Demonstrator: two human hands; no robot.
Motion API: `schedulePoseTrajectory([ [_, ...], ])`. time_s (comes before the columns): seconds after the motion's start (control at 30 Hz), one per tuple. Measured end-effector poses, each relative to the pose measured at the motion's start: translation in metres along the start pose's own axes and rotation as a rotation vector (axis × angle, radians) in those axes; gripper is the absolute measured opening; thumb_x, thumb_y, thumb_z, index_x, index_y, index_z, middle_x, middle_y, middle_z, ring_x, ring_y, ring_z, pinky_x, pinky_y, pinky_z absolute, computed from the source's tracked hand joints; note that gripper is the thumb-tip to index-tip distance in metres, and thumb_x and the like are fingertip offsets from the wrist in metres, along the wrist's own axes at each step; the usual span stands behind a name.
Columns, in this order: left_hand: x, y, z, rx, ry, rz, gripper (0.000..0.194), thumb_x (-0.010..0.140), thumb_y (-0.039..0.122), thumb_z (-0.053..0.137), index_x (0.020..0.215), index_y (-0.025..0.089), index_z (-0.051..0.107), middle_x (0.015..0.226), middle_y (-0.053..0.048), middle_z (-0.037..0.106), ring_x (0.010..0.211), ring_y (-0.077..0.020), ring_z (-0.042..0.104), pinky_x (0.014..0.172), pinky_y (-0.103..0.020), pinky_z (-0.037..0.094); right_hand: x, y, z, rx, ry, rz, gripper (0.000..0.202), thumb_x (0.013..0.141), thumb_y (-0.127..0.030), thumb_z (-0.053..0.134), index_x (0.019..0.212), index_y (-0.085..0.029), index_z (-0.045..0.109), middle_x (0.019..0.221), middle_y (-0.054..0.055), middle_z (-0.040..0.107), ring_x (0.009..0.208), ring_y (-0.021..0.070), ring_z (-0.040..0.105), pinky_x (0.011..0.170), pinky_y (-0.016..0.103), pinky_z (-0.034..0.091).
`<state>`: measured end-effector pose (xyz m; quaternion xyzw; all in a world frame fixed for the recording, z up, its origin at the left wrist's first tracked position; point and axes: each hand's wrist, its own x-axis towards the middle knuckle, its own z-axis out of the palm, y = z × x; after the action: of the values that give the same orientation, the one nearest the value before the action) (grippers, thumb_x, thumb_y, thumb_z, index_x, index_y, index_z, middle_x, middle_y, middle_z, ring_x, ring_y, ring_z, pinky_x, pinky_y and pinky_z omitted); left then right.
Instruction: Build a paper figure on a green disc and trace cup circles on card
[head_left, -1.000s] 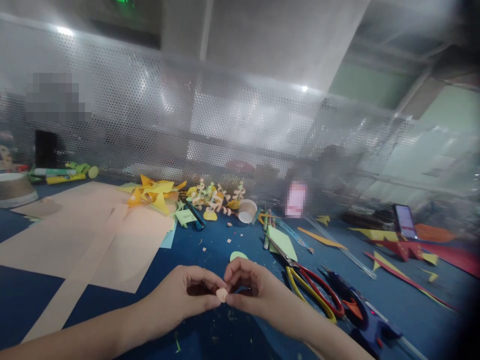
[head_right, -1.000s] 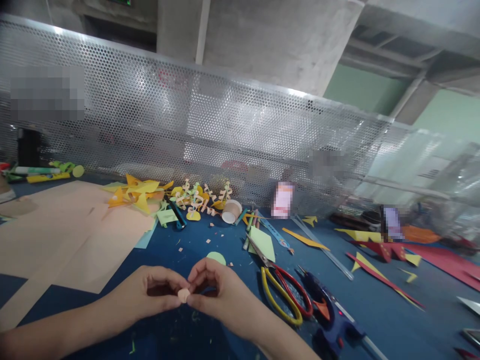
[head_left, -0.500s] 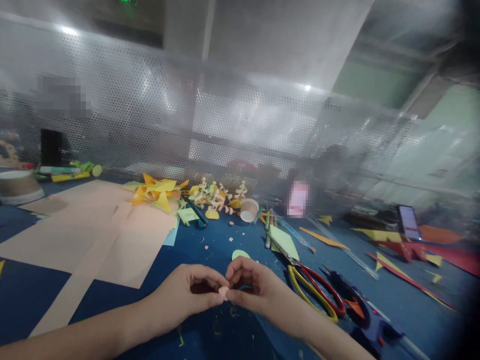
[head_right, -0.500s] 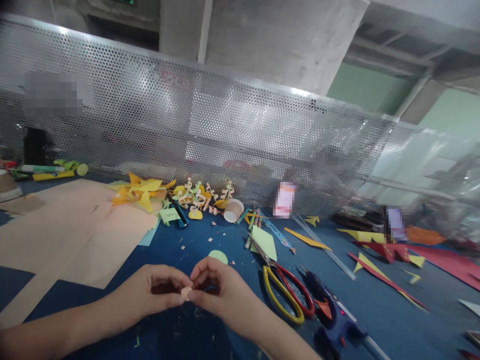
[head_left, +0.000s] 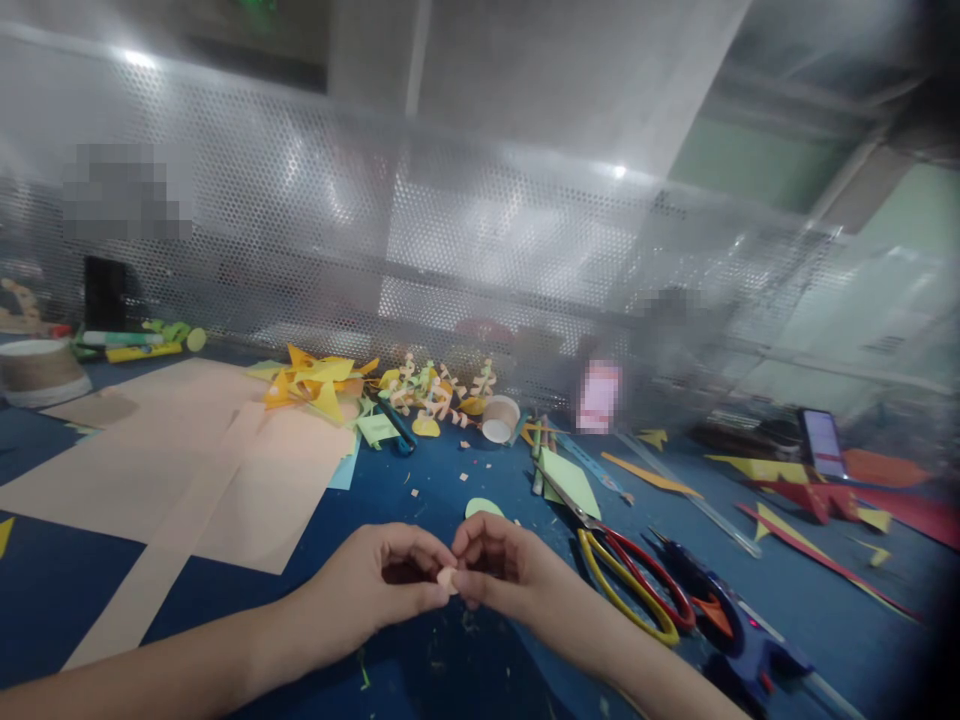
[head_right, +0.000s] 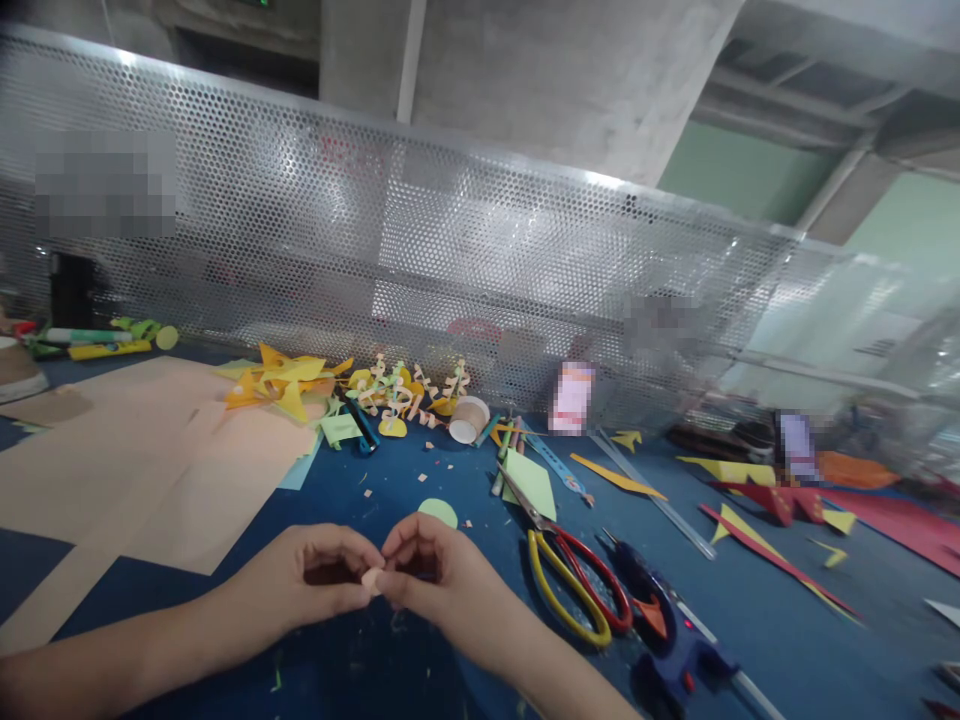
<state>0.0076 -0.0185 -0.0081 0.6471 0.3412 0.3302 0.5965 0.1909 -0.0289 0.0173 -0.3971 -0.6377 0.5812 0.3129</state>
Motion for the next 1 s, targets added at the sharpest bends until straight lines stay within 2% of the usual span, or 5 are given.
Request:
schedulePoseTrajectory([
  [0.3,-0.001,-0.002,0.000,-0.020,0.005,0.021,0.015,0.069,0.025,0.068,0.080,0.018,0.060,0.075,0.003,0.064,0.072,-0.0129,0.060,0.070,-0.025,0.044,0.006,0.011,0.011,0.049,0.119,-0.038,0.035,0.067,-0.047,0.068,0.073,-0.016,0.051,0.061,-0.004,0.051,0.053,0.0073,0.044,0.054,0.022,0.035],
  [0.43,-0.001,0.000,0.000,-0.028,0.005,0.025,0.014,0.070,0.026,0.067,0.079,0.018,0.059,0.076,0.001,0.067,0.074,-0.0136,0.062,0.071,-0.025,0.044,0.005,0.008,0.006,0.104,0.081,0.027,0.037,0.070,-0.050,0.063,0.074,-0.014,0.054,0.061,-0.002,0.054,0.055,0.0085,0.049,0.058,0.023,0.039],
  [0.57,-0.002,0.004,0.001,-0.003,0.021,0.011,0.015,0.071,0.027,0.066,0.080,0.017,0.060,0.074,0.002,0.065,0.073,-0.0133,0.061,0.070,-0.024,0.044,0.001,0.000,0.002,0.063,0.044,0.111,0.037,0.064,-0.045,0.070,0.076,-0.012,0.058,0.067,0.000,0.056,0.062,0.0100,0.052,0.063,0.024,0.042],
  [0.93,-0.004,-0.001,0.002,0.027,0.009,0.040,0.011,0.069,0.020,0.065,0.079,0.017,0.060,0.073,0.003,0.062,0.071,-0.0121,0.058,0.068,-0.024,0.044,0.002,0.007,0.007,-0.093,0.115,0.066,0.030,0.061,-0.038,0.073,0.064,-0.014,0.056,0.053,-0.005,0.049,0.048,0.0066,0.040,0.047,0.020,0.029],
  [1.0,-0.005,0.000,0.002,0.029,0.016,0.045,0.011,0.069,0.020,0.066,0.079,0.017,0.060,0.073,0.002,0.062,0.072,-0.0124,0.059,0.069,-0.024,0.044,0.002,0.006,0.006,-0.062,0.089,0.069,0.031,0.063,-0.041,0.072,0.064,-0.014,0.057,0.053,-0.005,0.050,0.049,0.0068,0.042,0.049,0.020,0.032],
])
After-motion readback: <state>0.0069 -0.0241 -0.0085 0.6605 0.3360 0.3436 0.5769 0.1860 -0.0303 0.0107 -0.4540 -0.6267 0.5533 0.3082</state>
